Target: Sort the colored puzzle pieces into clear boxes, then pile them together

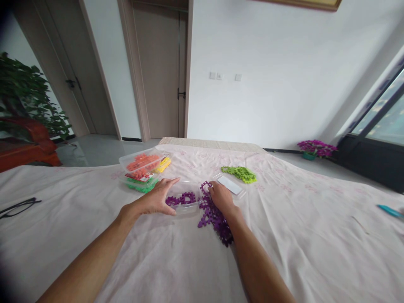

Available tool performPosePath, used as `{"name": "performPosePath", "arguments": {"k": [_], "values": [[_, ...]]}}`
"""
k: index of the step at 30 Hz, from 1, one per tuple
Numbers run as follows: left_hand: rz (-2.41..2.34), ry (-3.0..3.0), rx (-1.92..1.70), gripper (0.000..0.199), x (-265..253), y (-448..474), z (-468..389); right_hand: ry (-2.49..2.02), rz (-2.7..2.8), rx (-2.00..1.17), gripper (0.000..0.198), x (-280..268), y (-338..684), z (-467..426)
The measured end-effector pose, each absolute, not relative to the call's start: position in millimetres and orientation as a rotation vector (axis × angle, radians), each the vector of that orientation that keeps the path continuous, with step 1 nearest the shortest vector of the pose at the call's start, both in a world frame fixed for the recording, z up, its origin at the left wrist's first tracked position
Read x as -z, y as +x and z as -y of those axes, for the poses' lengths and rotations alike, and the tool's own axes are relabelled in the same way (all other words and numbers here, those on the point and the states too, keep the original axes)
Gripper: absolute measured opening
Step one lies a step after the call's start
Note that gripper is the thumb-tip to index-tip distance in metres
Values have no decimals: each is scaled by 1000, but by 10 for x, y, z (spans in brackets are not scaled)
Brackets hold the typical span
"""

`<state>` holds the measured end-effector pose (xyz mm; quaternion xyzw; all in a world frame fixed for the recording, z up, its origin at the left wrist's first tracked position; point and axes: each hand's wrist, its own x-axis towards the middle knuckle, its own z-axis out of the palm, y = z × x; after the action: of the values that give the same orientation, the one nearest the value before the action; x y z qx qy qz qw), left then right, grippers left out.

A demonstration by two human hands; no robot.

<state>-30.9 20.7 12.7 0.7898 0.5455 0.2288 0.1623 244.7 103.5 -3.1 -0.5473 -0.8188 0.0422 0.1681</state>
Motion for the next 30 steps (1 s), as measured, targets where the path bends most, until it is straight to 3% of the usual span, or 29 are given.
{"name": "performPosePath", "arguments": {"k": [13,18,22,25,30], "values": [[-1503,2233,-718,119,-107,-316,-219,-1705,2345,106,32,85,2343,-1020],[-1492,2225,-734,120,-102,-320,-225,-1686,2127,1,44,0,2369,-1034],[-1497,2220,-735,123,-105,-312,-223,-1360,1985,-298,53,-165,2313,-988],[-1510,2204,-748,126,-96,-302,-220,-1096,2101,-477,55,-284,2201,-860],[-1547,2190,-760,130,-68,-286,-220,-984,2380,-456,61,-349,2000,-643]]}}
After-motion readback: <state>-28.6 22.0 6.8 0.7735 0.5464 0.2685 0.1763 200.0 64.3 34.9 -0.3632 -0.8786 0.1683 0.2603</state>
